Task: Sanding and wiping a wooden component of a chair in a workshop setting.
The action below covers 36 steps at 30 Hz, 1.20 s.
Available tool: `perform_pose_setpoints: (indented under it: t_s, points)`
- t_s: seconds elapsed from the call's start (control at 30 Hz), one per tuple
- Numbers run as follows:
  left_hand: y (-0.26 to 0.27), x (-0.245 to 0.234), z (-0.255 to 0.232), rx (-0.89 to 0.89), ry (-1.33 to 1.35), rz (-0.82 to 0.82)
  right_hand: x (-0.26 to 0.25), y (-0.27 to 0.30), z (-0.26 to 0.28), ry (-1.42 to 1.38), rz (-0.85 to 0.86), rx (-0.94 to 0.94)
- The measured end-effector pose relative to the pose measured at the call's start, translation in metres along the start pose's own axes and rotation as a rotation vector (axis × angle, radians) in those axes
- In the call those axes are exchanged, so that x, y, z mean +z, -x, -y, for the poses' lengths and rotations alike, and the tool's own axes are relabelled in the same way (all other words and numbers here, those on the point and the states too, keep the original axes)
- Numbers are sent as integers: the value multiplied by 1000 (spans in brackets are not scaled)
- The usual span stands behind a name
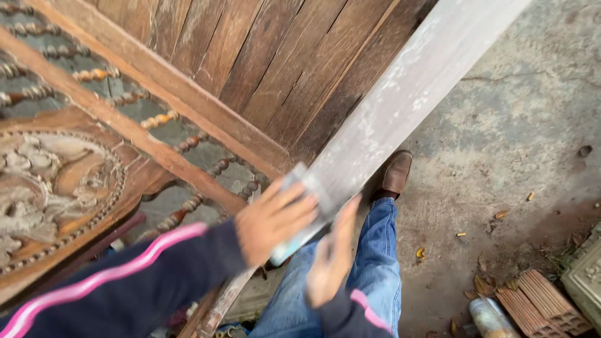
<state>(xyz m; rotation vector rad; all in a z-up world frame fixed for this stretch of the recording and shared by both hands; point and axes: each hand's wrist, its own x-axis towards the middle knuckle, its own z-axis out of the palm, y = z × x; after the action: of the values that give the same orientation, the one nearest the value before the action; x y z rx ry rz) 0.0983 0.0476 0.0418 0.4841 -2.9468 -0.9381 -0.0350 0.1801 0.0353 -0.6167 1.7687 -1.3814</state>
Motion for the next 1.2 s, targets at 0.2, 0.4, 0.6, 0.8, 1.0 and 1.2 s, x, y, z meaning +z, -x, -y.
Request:
perform_pose_setpoints:
  t_s: [0.2,0.4,0.6,0.8,1.0,1.2]
  points:
    - [-18,-2,-4,-49,-53,-36,-6,-32,-1,185,-28,-158]
    - [-189,37,28,-81,-160,-325,-66,-224,6,359,-131,-412]
    - [-195,58,20,-125,-207,-535,-99,-200,13,553,80,-474]
    - [-194,41,14,-92,-193,-528,-136,-325,25,863,109,-611]
    - [-191,45,17,-97,-199,-474,-125,-309,31,699,155,-733]
    - [-191,41,19,-94,-200,-470,-158,-384,32,786,303,-919]
